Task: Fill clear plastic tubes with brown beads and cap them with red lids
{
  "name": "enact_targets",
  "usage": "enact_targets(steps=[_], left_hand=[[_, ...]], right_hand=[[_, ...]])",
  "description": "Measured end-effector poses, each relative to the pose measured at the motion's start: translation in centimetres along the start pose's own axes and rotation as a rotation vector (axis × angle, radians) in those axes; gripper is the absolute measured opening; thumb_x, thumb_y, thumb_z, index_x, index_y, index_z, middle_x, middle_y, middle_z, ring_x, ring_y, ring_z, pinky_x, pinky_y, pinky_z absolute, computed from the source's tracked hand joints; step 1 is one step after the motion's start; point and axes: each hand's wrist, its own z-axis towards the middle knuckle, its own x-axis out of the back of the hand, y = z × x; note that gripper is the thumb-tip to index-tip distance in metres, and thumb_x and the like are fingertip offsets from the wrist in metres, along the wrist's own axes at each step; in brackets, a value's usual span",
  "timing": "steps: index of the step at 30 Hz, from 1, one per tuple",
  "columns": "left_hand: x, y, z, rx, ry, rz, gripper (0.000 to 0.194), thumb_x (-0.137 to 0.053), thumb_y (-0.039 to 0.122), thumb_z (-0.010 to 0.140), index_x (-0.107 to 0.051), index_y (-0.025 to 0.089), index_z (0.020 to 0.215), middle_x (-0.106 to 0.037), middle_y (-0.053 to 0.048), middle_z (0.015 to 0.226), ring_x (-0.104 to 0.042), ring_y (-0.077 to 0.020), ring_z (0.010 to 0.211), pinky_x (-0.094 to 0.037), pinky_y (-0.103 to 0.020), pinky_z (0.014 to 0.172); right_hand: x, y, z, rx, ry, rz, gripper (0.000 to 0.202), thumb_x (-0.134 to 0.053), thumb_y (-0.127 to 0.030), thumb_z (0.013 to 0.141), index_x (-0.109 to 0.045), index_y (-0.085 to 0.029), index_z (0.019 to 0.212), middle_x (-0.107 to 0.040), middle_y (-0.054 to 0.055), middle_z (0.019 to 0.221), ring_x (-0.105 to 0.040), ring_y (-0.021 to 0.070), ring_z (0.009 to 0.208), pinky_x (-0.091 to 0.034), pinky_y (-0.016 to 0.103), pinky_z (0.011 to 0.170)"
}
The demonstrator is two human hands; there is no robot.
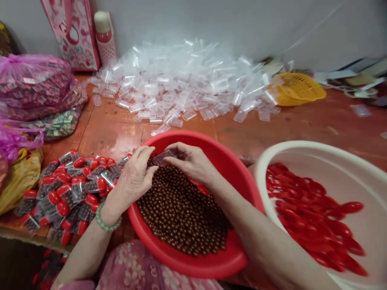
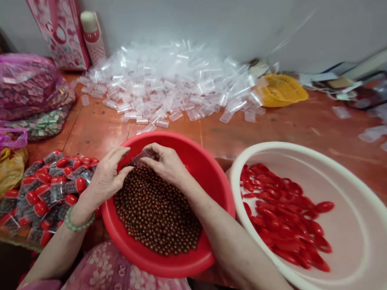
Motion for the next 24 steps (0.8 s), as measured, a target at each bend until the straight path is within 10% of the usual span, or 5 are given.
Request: enact_targets(steps=[6,17,24], left_hand=[[0.1,-0.5,-1.6,-0.029,0.068,0.069,0.031,-0.049,0.011,0.09,-0.055,0.009,0.12,-0.063,-0.015,0.119,-0.059,-0.0211,0.115,-0.05,-0.038,0.102],[0.1,-1.1,-1.3,-0.035,0.155,-0.068,0.025,-0.048,0.008,0.089,-0.06,0.012,0.11,-0.068,-0.011,0.108,-0.065,-0.0167,0.102,-0.054,-0.032,0.093],[-0.2,-1.0,-1.4,-0.025,0.11,-0.032,0.028,-0.042,0.007,0.091,-0.061,0.013,0.111,-0.068,-0.011,0.109,-0.065,-0.0166,0.101,-0.054,-0.032,0.092]], right_hand=[[-0.2,1.7,0.5,0.02,-0.022,-0.701,0.026,-0.05,-0.021,0.091,-0.066,-0.013,0.109,-0.07,0.015,0.104,-0.066,0.026,0.093,-0.049,0.038,0.085],[-1.1,3.9,1.6,-0.202,-0.181,-0.485,0.028,-0.056,-0.017,0.086,-0.069,-0.016,0.11,-0.068,0.013,0.115,-0.061,0.0264,0.108,-0.043,0.041,0.1],[-3.3,4.7,1.0,-0.395,-0.445,-0.136,0.023,-0.06,-0.022,0.08,-0.072,-0.02,0.1,-0.073,0.001,0.086,-0.062,0.0149,0.07,-0.052,0.03,0.074]])
